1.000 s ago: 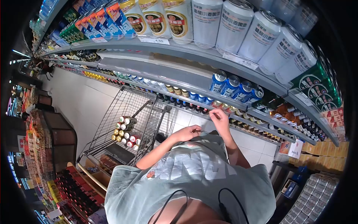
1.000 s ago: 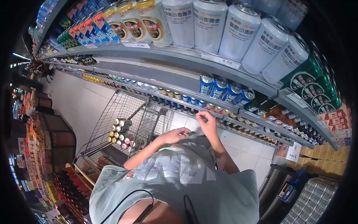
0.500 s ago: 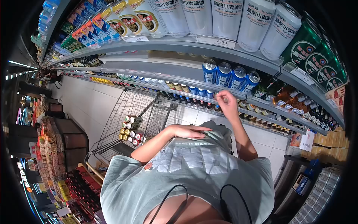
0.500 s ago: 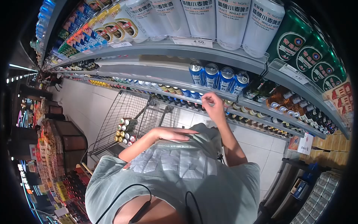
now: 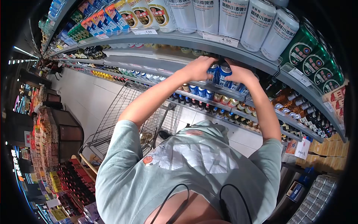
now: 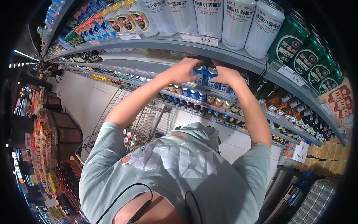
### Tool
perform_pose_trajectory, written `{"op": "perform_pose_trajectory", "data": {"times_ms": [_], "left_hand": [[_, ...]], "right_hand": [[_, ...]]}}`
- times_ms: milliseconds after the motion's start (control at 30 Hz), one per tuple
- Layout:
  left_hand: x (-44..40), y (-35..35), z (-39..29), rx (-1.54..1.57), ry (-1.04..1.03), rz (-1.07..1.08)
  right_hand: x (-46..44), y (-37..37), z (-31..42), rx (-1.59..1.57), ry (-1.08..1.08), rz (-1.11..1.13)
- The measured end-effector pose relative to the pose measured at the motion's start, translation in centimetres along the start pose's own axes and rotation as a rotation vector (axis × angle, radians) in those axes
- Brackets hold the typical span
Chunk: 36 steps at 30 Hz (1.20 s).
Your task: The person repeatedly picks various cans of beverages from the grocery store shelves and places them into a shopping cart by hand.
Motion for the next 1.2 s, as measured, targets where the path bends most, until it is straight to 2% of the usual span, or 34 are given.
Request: {"op": "perform_pose_trajectory", "data": {"times_ms": [67, 100, 200, 233, 333, 367, 467, 533, 667, 767, 867, 900, 1000, 1133, 1200], "left_hand": [[-2.0, -1.4, -0.1, -0.066, 0.122, 0.254], [-3.0, -1.9, 0.0, -0.103, 0.181, 0.378], [-3.7, -4.7, 1.7, -0.037, 0.071, 0.482], [-3.5, -5.3, 2.4, -0.096, 0.014, 0.377], [-3.8, -6.8, 3.8, -0.117, 0.086, 0.467], [-3.9, -7.2, 4.1, -0.132, 0.128, 0.489], [-3.8, -6.3, 2.7, -0.2, 0.135, 0.477], [-3.5, -6.7, 3.1, -0.18, 0.168, 0.463], [-2.7, -8.2, 4.6, -0.184, 0.147, 0.336], [-1.7, -7.3, 4.3, -0.098, 0.197, 0.225], [1.0, -7.3, 5.3, -0.12, 0.166, 0.028], [1.9, -6.0, 4.4, -0.093, 0.251, 0.029], [4.7, -2.3, 3.1, -0.112, 0.236, -0.065], [9.3, 3.2, 3.2, -0.083, 0.272, -0.294], [12.5, 5.7, 3.4, -0.082, 0.34, -0.335]], "right_hand": [[-1.1, -0.1, 0.5, -0.003, -0.03, 0.162], [-1.2, -0.7, 0.8, 0.083, -0.02, 0.134], [-2.1, -2.7, 0.3, 0.062, -0.18, 0.361], [-2.0, -2.7, 0.5, 0.079, -0.141, 0.272], [-2.3, -2.7, 0.9, 0.058, -0.214, 0.367], [-2.2, -2.3, 1.4, 0.103, -0.174, 0.287], [-2.7, -2.7, 1.8, 0.109, -0.233, 0.353], [-2.7, -3.4, 1.5, 0.082, -0.252, 0.319], [-2.7, -2.4, 2.6, 0.075, -0.26, 0.246], [-3.1, -3.2, 2.6, 0.066, -0.249, 0.297], [-3.1, -2.9, 3.9, 0.081, -0.216, 0.308], [-3.3, -2.9, 4.3, 0.104, -0.185, 0.313], [-3.5, -3.5, 5.2, 0.072, -0.068, 0.187], [-5.1, 0.4, 11.0, 0.084, 0.025, 0.175], [-5.9, 1.3, 14.1, 0.031, 0.086, 0.15]]}}
Point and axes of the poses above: each hand's wrist, its own x-axis away from the middle knuckle, its own y-axis out of the back of the hand, z = x × y, the point moved 2 cm from there along -x, towards the middle knuckle, and after that the axes turned 15 degrees about -z, right-handed, at the moved point
